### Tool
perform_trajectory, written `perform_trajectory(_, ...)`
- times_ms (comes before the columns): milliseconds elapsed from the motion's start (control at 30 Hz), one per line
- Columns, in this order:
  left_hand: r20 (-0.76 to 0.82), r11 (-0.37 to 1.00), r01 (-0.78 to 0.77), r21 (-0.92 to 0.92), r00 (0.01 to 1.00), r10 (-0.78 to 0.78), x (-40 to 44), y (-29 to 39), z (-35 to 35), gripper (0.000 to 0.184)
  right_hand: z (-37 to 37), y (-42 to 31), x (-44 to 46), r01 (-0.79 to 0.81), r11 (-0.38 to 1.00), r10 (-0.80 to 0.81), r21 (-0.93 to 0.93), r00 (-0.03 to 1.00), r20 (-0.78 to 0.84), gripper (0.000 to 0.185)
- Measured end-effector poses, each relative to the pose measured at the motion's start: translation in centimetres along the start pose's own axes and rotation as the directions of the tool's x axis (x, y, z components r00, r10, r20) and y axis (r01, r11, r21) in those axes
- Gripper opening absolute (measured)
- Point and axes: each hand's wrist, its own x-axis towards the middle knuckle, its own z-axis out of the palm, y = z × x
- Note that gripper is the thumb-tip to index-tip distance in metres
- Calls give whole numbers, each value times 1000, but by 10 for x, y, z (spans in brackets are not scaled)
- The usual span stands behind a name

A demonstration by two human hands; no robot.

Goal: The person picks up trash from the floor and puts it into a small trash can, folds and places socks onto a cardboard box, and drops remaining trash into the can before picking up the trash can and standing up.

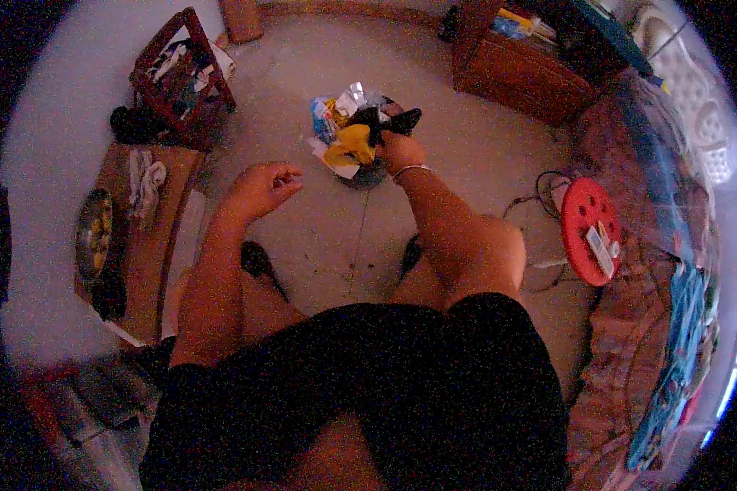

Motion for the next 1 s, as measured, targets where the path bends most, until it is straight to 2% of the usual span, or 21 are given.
perform_trajectory(33,9,1000,18,-11,1000,-18,0,1,-1,29,5,3,-1,1,1000,-1,0,1000,-1,23)
perform_trajectory(100,23,999,43,-28,999,-43,-2,5,-4,29,12,7,-5,25,999,-18,-38,985,170,23)
perform_trajectory(200,29,998,47,-31,999,-46,1,-2,-2,29,21,6,-2,-25,998,34,-53,982,187,22)
perform_trajectory(333,13,1000,26,0,1000,-26,0,-4,-3,29,22,6,-1,-62,998,62,3,988,138,22)
perform_trajectory(400,19,1000,25,-4,1000,-25,2,-6,-3,30,18,5,3,-53,987,46,155,998,50,21)
perform_trajectory(433,25,1000,21,-5,999,-21,2,-7,-3,30,16,4,3,-53,987,46,152,998,52,21)
perform_trajectory(500,15,1000,27,-13,1000,-26,0,-2,-5,30,14,4,4,22,988,-22,150,1000,-1,21)
perform_trajectory(633,29,998,44,-42,999,-42,0,1,-6,31,11,2,0,-45,994,40,97,998,51,21)
perform_trajectory(700,25,998,49,-50,999,-47,-2,0,-3,31,10,1,-3,-64,998,60,25,989,132,21)
perform_trajectory(800,36,997,63,-35,997,-62,-2,3,-2,32,32,13,3,-39,999,39,1,994,103,21)
perform_trajectory(933,62,996,88,1,994,-88,-6,6,-5,33,40,13,-1,-31,999,26,36,991,133,23)
perform_trajectory(1000,67,992,127,-10,990,-126,-5,10,-6,33,19,-5,-9,-110,993,102,39,982,161,28)
